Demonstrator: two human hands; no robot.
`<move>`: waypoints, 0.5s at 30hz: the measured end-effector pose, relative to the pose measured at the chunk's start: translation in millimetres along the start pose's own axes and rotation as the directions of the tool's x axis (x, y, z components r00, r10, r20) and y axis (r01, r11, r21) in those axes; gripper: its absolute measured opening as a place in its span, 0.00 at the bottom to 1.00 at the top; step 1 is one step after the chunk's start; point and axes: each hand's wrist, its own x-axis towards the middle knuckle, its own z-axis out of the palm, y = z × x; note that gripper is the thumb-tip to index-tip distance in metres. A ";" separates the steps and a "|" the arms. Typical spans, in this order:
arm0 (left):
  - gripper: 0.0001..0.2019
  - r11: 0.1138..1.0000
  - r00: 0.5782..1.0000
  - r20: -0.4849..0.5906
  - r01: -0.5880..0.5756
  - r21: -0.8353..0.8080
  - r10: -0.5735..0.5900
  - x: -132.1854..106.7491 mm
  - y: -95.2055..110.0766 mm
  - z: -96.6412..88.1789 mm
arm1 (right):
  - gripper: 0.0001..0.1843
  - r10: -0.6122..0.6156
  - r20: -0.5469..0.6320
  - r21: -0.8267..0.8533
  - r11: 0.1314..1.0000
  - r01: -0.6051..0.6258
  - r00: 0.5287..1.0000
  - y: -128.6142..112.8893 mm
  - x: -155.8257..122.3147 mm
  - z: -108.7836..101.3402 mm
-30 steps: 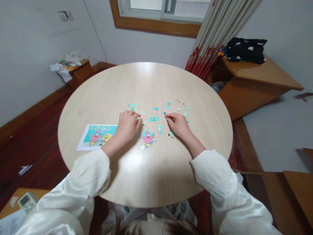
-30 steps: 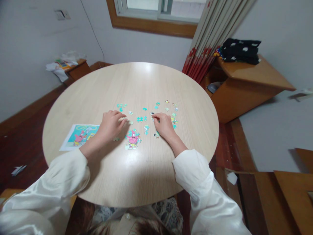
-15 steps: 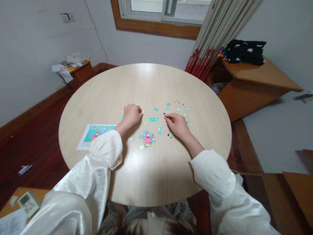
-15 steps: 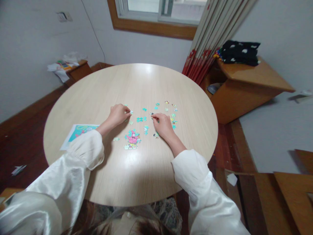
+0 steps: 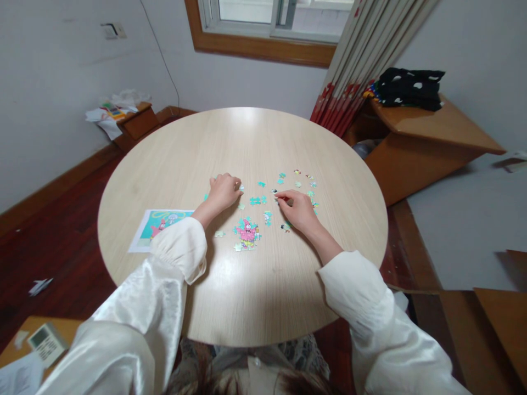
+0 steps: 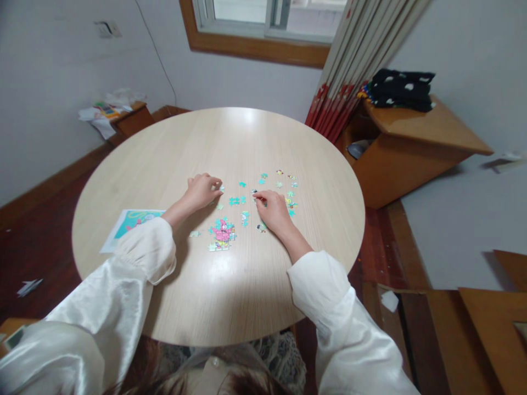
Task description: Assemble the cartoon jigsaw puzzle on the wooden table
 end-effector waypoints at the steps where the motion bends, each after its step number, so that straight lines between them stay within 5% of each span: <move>1: 0.09 1.000 1.000 0.006 -0.004 -0.003 0.004 0.8 0.2 -0.3 | 0.11 -0.001 0.000 0.002 1.000 0.001 1.000 -0.1 -0.1 0.0; 7: 0.12 0.999 1.000 0.031 0.000 -0.040 0.001 7.2 1.6 0.2 | 0.11 -0.013 -0.002 0.014 1.000 0.013 1.000 0.6 -0.8 0.2; 15: 0.04 0.991 0.998 0.054 0.033 -0.126 -0.027 18.6 -0.7 3.3 | 0.11 -0.011 0.001 0.002 1.000 0.011 1.000 2.0 -1.2 1.4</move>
